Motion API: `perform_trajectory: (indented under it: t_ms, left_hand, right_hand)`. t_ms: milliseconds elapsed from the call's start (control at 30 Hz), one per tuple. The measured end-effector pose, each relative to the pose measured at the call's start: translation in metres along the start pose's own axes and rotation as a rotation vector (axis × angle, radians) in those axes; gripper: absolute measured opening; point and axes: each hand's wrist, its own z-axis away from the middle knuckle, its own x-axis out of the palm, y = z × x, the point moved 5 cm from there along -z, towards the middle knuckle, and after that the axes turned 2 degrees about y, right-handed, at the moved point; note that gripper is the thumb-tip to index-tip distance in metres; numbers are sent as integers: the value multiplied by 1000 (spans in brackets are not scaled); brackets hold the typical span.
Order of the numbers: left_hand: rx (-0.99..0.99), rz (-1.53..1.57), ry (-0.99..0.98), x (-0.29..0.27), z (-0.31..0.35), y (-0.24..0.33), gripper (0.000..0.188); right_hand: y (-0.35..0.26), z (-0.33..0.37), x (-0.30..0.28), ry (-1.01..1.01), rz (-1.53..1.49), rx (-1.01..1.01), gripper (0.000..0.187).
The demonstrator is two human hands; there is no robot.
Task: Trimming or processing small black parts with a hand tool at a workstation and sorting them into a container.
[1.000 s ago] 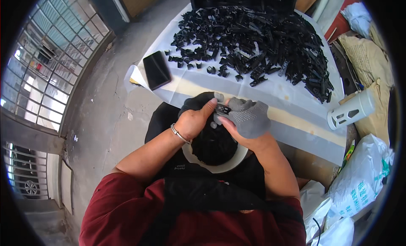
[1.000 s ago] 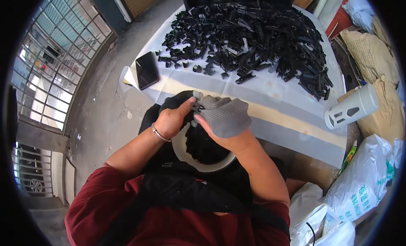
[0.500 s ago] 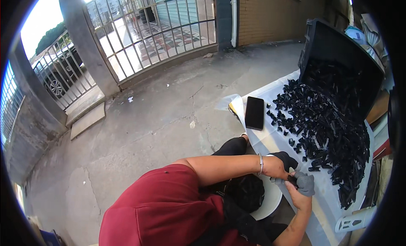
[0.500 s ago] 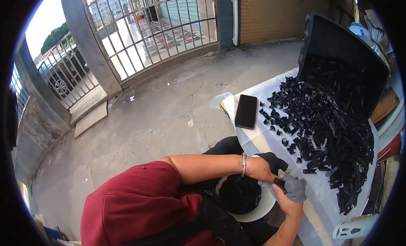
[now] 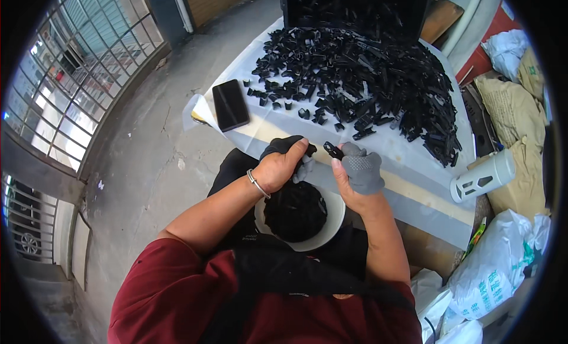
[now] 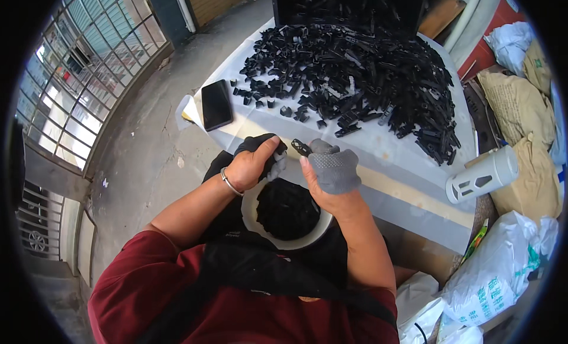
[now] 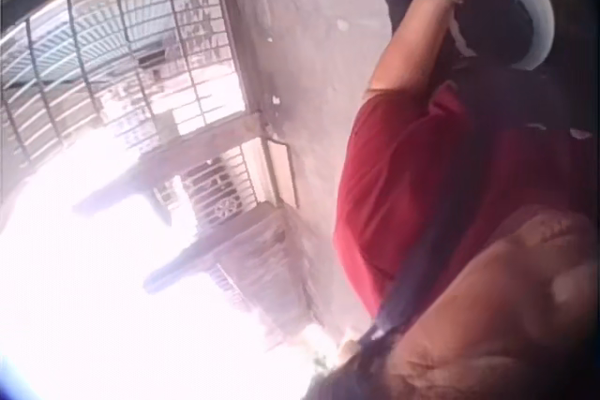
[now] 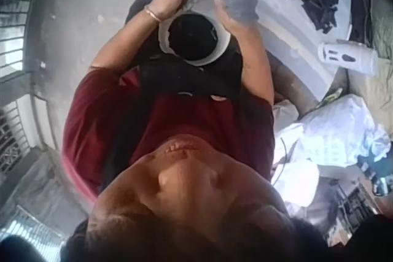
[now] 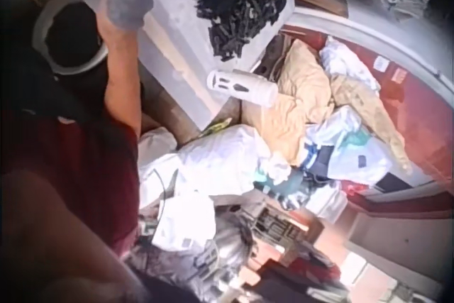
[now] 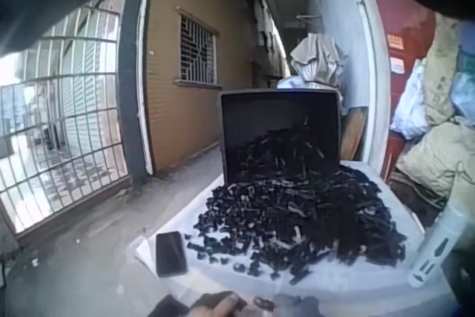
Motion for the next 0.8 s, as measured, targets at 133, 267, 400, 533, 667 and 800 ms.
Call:
perform_trajectory:
  t_ms: [133,267,400,533,667,800]
  left_hand:
    - [101,-126,54,14,-5,0,36]
    - [155,-173,42,19,-2,4,32]
    - [239,-270,-7,21,1,17,27]
    - [330,-254,-48,31,3,16,22]
    - [436,-409,-21,24,6,23,22]
    - [382,-707,-303,14,-8,15,28]
  right_hand:
    - [-6,10,-9,-66,176,-29,17]
    - [-11,7,-6,-150,273,-7,17]
    - [-14,7,-4,-187,370,1,15]
    - [-14,12,2,-31,298,-139,11]
    - [-12,9,9,-135,150,-96,13]
    - [22,10,1,-326,-18,87,20]
